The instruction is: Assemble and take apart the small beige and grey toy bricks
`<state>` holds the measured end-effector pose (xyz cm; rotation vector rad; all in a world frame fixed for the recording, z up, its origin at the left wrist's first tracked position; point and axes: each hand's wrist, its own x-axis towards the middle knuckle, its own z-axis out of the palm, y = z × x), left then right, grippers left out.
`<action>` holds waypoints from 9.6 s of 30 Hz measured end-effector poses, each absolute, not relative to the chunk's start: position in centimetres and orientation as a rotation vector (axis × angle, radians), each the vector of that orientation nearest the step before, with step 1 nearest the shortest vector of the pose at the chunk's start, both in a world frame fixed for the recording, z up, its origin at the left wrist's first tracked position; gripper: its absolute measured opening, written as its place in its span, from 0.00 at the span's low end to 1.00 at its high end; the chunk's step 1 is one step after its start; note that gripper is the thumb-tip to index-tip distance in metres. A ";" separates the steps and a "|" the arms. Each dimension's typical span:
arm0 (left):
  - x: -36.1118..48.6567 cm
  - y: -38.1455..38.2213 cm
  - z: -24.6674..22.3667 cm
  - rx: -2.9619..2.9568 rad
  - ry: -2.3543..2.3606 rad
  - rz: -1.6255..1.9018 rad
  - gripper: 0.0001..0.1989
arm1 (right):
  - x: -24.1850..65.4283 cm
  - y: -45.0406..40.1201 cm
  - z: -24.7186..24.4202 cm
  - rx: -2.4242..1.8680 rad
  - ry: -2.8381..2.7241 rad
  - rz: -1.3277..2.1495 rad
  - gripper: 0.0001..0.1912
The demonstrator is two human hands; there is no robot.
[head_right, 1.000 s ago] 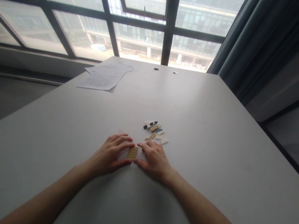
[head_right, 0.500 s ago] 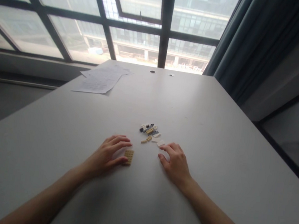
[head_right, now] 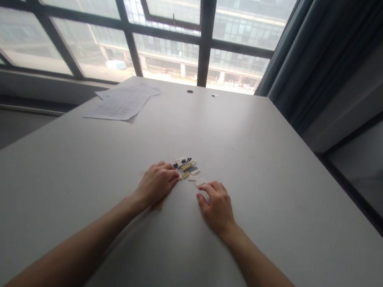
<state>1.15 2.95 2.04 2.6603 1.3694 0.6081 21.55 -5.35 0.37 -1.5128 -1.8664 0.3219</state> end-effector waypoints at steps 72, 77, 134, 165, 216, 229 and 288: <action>-5.0 -1.1 3.0 2.576 1.094 0.760 0.20 | 19.0 -7.3 0.4 -1.295 -1.830 0.577 0.17; -5.7 -1.5 1.9 2.664 1.131 0.502 0.30 | 19.1 -6.7 0.6 -1.398 -1.898 0.580 0.18; 0.6 1.9 2.2 2.710 1.197 0.622 0.14 | 17.8 -5.3 0.4 -1.524 -1.960 0.481 0.08; -0.2 -3.4 3.8 2.310 0.823 1.302 0.04 | 15.8 -6.7 1.9 -1.045 -1.175 1.222 0.11; -0.2 -3.7 2.7 2.361 0.737 1.477 0.06 | 15.6 -6.9 1.1 -0.957 -0.944 1.234 0.11; -0.2 -3.6 2.1 2.376 0.722 1.377 0.03 | 15.8 -6.8 0.9 -0.963 -0.976 1.161 0.09; -1.1 -2.0 1.2 2.589 1.268 0.608 0.09 | 17.2 -5.7 1.0 -1.639 -1.866 0.558 0.09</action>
